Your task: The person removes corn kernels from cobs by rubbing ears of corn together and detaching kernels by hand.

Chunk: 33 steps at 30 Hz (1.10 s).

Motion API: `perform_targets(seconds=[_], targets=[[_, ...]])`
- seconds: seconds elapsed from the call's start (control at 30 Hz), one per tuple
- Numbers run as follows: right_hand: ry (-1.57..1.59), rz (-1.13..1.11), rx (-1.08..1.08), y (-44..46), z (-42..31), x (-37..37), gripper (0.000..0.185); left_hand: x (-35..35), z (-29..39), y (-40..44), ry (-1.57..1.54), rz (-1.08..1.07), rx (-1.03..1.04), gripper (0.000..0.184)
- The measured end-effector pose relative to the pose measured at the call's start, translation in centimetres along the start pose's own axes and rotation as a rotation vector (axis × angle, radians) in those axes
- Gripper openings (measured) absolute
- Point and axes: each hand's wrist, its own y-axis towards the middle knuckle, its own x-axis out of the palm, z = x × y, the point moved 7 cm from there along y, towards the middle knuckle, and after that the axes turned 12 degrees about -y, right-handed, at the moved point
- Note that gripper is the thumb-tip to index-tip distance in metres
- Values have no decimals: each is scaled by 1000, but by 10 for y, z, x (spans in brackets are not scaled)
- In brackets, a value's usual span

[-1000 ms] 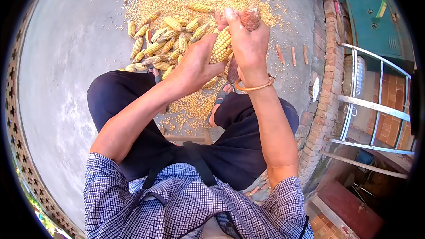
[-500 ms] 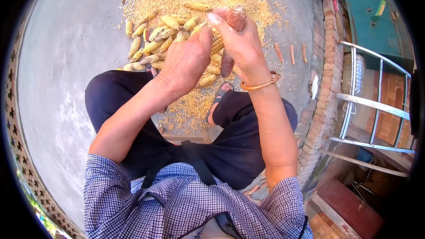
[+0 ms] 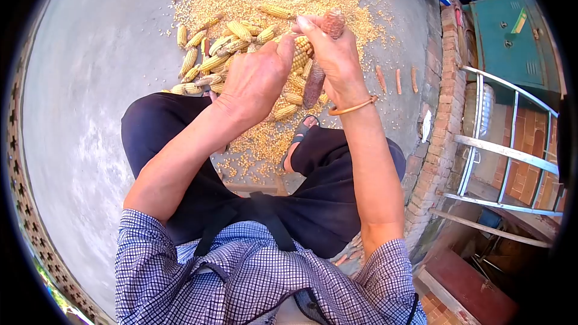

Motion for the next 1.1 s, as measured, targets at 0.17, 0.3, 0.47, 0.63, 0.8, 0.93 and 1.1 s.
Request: perform_targets(seconds=[0.17, 0.3, 0.47, 0.63, 0.8, 0.93, 1.1], targets=[[48, -88, 13, -10, -6, 5, 20, -2, 13, -3, 126, 52, 110, 29], [-205, 247, 10, 4, 22, 3, 20, 13, 14, -4, 154, -21, 58, 34], [-429, 331, -100, 9, 17, -3, 25, 19, -3, -4, -172, -51, -98, 46], [-41, -85, -10, -4, -15, -17, 24, 7, -8, 2, -850, 28, -116, 45], [37, -228, -77, -14, -29, -24, 30, 3, 0, -2, -1409, -183, -406, 45], [83, -264, -151, -16, -35, -28, 37, 3, 6, -1, -1524, -203, -432, 46], [120, -285, -204, -21, -34, -30, 45, 6, 6, -3, -1675, -244, -422, 44]])
